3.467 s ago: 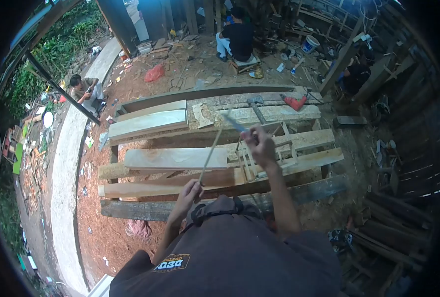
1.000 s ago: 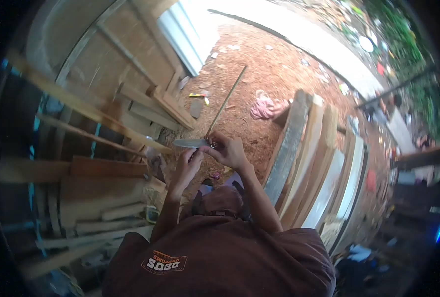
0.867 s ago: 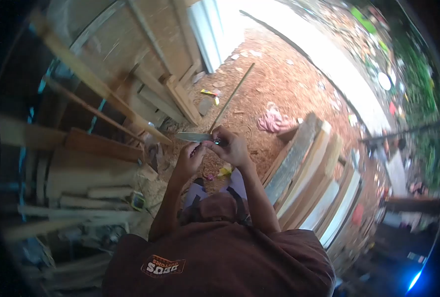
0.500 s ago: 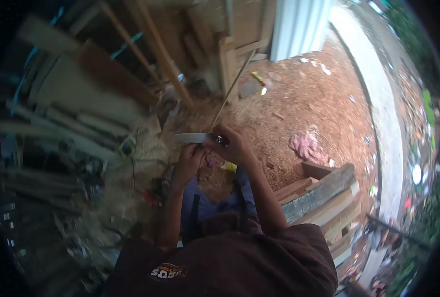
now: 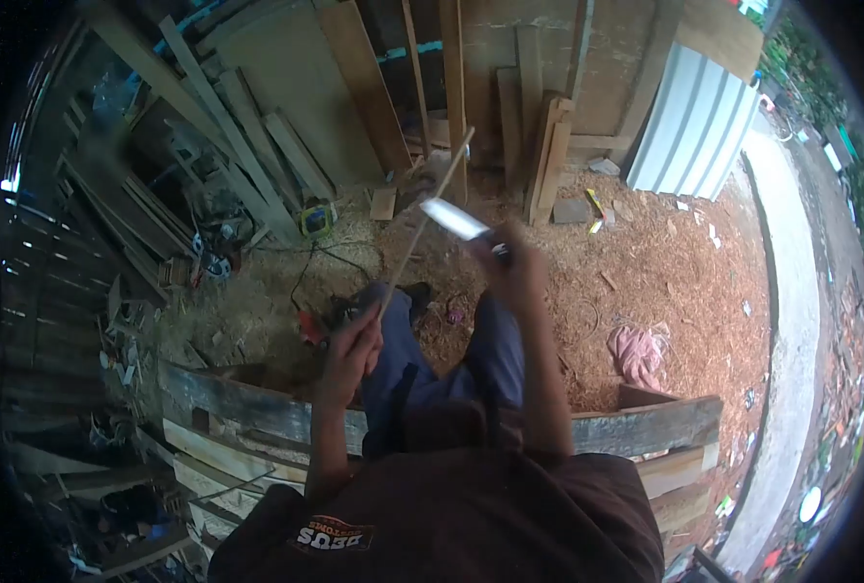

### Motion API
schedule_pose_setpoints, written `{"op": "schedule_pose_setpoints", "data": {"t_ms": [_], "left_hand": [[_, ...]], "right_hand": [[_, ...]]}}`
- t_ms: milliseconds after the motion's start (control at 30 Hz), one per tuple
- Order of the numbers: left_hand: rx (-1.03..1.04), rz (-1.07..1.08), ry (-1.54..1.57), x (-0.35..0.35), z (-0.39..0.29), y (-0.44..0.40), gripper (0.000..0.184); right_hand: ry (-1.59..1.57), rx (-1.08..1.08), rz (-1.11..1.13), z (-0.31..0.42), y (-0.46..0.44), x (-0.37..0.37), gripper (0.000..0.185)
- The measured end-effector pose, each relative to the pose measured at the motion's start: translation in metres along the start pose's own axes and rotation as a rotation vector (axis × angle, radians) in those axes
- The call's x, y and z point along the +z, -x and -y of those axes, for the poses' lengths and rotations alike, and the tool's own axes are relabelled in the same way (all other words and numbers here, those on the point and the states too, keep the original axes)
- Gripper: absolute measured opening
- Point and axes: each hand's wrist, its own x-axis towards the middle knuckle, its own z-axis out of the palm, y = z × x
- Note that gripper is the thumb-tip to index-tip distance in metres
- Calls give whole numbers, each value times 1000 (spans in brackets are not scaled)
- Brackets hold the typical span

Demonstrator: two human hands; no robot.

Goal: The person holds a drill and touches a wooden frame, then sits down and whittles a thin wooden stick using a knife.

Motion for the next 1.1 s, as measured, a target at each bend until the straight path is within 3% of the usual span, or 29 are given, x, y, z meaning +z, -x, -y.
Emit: {"op": "schedule_pose_setpoints", "data": {"t_ms": [33, 133, 267, 300, 433, 567, 800, 967, 1067, 1100], "left_hand": [[-12, 22, 3, -2, 10, 16, 41], [-56, 46, 119, 3, 31, 32, 43], [121, 100, 140, 27, 26, 26, 41], [126, 106, 104, 30, 25, 24, 33], [85, 45, -32, 31, 21, 24, 17], [276, -18, -101, 31, 39, 0, 14], [151, -12, -34, 49, 30, -40, 17], [78, 121, 29, 38, 39, -52, 15], [54, 105, 72, 47, 33, -54, 20], [13, 144, 139, 45, 31, -52, 22]], "right_hand": [[67, -41, -111, 15, 2, -21, 17], [50, -210, -75, 30, 36, -43, 22], [-164, -72, 250, 64, 102, -27, 22], [-133, -174, 234, 69, 108, -22, 23], [-112, -346, 250, 72, 107, -8, 25], [-53, -375, 295, 65, 82, -13, 29], [3, -433, 210, 19, 40, -7, 33], [1, -414, 133, -2, 40, -2, 35], [110, -335, 196, -13, 41, -7, 31], [79, -298, 77, -30, 42, -2, 26]]}}
